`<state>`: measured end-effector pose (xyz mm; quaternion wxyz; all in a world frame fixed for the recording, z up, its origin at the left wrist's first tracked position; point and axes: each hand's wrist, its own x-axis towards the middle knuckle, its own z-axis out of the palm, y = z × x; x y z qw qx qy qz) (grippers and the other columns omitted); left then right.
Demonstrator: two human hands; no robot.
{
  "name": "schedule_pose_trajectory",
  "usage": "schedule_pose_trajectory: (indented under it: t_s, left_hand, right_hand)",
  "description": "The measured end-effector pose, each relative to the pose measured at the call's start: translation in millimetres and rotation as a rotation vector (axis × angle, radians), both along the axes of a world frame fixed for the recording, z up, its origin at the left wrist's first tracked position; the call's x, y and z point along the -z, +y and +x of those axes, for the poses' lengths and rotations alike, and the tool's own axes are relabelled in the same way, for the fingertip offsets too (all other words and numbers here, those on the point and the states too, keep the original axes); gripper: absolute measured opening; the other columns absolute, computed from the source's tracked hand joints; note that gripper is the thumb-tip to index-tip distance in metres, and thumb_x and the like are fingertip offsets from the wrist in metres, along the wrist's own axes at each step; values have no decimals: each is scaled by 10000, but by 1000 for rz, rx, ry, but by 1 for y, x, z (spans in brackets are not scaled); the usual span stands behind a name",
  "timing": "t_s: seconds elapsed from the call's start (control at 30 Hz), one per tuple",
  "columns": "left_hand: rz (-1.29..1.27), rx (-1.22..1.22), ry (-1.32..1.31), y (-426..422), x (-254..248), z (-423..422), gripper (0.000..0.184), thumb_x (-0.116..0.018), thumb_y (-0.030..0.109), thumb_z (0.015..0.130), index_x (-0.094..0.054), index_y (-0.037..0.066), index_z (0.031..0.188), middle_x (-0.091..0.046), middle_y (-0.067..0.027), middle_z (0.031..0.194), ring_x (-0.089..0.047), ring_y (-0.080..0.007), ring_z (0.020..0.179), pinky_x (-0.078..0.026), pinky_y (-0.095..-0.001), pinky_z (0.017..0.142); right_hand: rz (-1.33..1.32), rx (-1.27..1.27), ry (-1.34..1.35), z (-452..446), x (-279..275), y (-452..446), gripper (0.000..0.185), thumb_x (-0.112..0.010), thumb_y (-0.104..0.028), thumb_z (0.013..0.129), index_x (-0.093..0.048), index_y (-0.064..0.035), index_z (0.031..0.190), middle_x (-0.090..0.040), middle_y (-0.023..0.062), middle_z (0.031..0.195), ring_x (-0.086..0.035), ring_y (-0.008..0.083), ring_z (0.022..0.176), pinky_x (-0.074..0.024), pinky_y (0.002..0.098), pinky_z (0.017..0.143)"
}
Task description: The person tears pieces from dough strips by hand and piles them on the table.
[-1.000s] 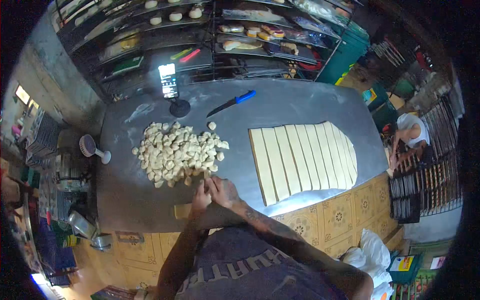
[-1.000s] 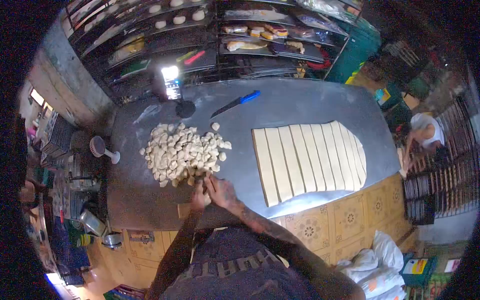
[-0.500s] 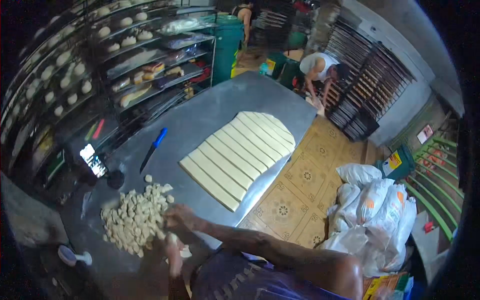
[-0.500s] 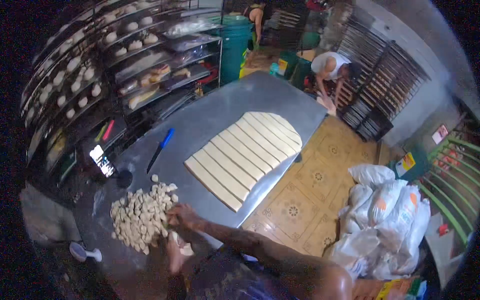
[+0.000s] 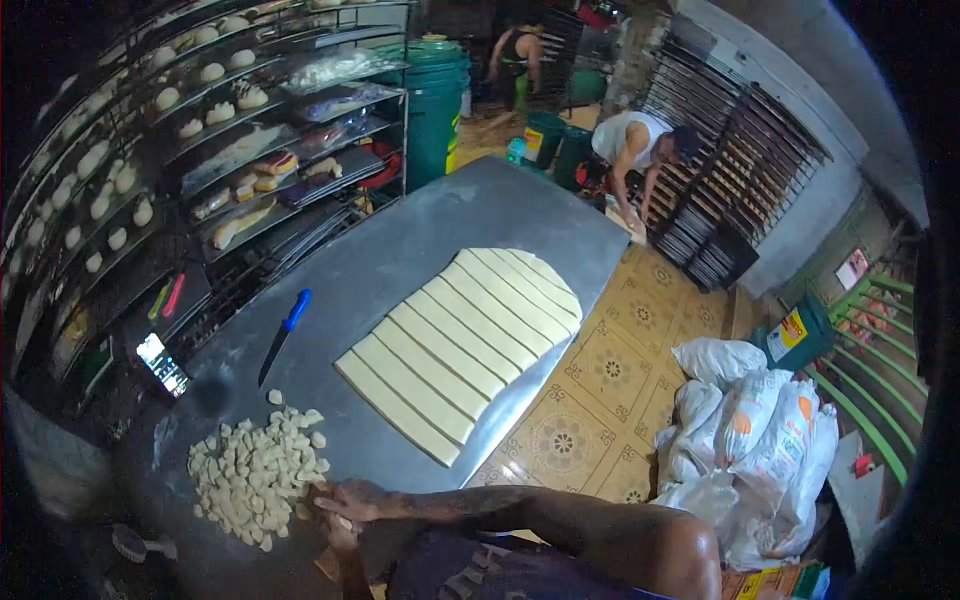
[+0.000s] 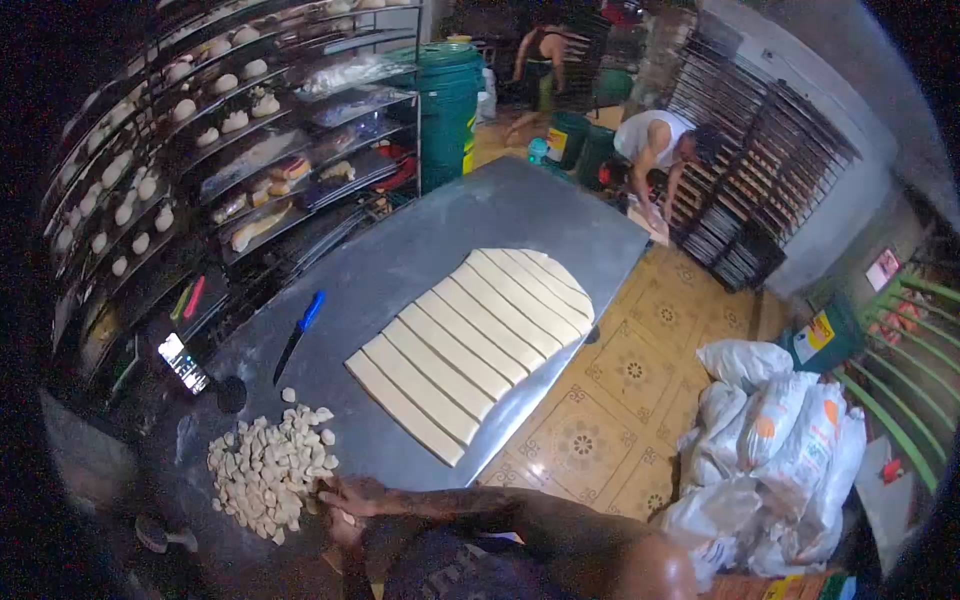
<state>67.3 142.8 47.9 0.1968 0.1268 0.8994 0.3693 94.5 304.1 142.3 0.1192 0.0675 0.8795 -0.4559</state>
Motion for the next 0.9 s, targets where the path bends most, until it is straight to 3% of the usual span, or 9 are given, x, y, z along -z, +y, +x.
schedule_pose_trajectory:
  t_s: [0.07,0.17,0.33,0.57,0.63,0.67,0.73,0.8,0.9]
  left_hand:
    - [-174,103,129,-14,49,-4,637,-410,486,1029,-295,96,1521,-566,-78,1299,-602,-158,1047,-498,-303,819]
    - [565,-50,139,-33,128,-14,575,-432,409,1032,-355,79,1496,-573,-61,1298,-619,-149,1005,-512,-301,775]
    - [448,-42,18,1,54,7,537,-391,417,1047,-387,82,1466,-553,-39,1142,-586,-144,927,-497,-306,749]
    - [223,1,-247,-32,-42,-2,500,-318,432,1074,-442,87,1414,-519,0,870,-528,-136,789,-470,-317,702]
    - [468,-279,-595,-35,-64,-18,608,-364,529,1030,-426,71,1424,-552,-42,1044,-549,-172,866,-477,-300,744]
    - [722,-519,-939,-43,-72,-20,727,-410,626,987,-411,55,1435,-585,-83,1218,-569,-207,942,-483,-284,787]
    - [832,-463,-715,-32,-77,-24,724,-415,627,986,-414,55,1430,-584,-78,1222,-569,-188,945,-485,-274,779]
    - [905,-389,-482,-30,-54,-17,722,-419,628,984,-417,56,1426,-583,-73,1227,-569,-168,947,-487,-264,771]
    - [1204,-589,-827,-22,5,0,732,-449,602,986,-374,41,1451,-569,-103,1255,-558,-178,996,-472,-248,845]
  right_hand:
    - [94,1,61,-6,35,-6,458,-407,-438,1014,-565,-74,1242,-675,188,964,-676,314,854,-539,442,775]
    - [229,-125,482,-12,78,-15,435,-410,-454,1008,-587,-106,1198,-673,206,928,-662,368,797,-534,473,762]
    - [145,-62,71,-36,75,-22,430,-445,-440,990,-557,-125,1261,-662,214,983,-648,383,843,-536,484,751]
    - [169,86,484,-49,41,-3,359,-517,-378,987,-585,-113,1218,-670,160,936,-652,349,828,-529,447,704]
    - [294,185,842,-36,19,-19,353,-600,-352,963,-581,-88,1196,-684,123,868,-667,295,792,-523,398,703]
    - [258,150,838,-23,1,-30,353,-600,-352,963,-581,-88,1196,-684,123,868,-667,295,792,-523,398,703]
    - [-233,-261,145,-8,-31,-36,565,-618,-439,937,-492,-109,1378,-625,149,1072,-617,260,894,-516,420,777]
    - [-287,-237,142,-6,-20,-42,499,-613,-426,947,-521,-96,1311,-642,130,995,-635,244,877,-516,387,765]
    - [-350,-129,136,-8,-11,-34,391,-603,-400,967,-580,-70,1176,-678,92,840,-672,212,841,-517,322,742]
